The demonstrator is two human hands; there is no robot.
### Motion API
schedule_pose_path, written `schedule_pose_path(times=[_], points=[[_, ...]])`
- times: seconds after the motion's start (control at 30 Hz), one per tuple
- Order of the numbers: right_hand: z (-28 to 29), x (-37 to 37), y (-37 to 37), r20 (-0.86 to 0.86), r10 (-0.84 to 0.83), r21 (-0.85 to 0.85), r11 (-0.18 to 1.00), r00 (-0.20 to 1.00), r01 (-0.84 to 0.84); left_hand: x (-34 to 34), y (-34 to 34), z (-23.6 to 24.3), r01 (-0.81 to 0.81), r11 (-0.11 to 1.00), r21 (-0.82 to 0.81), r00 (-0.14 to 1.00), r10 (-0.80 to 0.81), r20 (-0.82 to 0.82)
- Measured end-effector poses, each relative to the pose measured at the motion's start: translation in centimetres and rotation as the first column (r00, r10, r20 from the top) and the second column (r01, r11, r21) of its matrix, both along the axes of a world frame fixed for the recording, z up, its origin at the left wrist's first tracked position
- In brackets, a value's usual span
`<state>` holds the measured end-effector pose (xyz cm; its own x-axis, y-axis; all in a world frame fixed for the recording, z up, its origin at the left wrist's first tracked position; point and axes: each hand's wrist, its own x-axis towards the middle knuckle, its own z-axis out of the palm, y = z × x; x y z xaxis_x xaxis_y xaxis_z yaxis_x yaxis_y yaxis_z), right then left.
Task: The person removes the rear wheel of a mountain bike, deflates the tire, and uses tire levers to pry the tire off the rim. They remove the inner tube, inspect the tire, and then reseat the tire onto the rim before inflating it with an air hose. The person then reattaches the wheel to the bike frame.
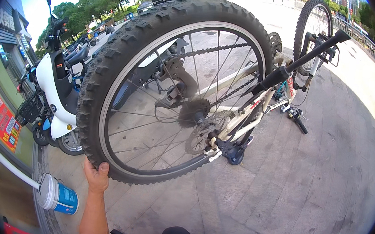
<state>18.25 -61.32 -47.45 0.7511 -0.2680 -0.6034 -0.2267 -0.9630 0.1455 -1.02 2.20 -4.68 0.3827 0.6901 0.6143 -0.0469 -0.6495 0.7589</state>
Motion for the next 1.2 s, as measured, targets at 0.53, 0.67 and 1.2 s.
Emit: schedule_pose_path(times=[0.53,0.67,1.2], points=[[7.8,-0.6,0.8,0.088,-0.115,0.077,0.991,0.989,0.109,-1.4,-2.2,2.3,0.049,0.992,-0.117,0.998,-0.043,0.054],[5.3,-0.7,-2.9,0.119,-0.186,0.004,0.982,0.975,0.187,2.9,-2.4,8.1,0.065,0.998,-0.018,0.995,-0.067,-0.076],[3.8,1.1,-3.9,0.103,-0.197,-0.037,0.979,0.975,0.201,2.0,0.0,0.2,-0.161,0.982,-0.101,0.975,0.175,0.140]])
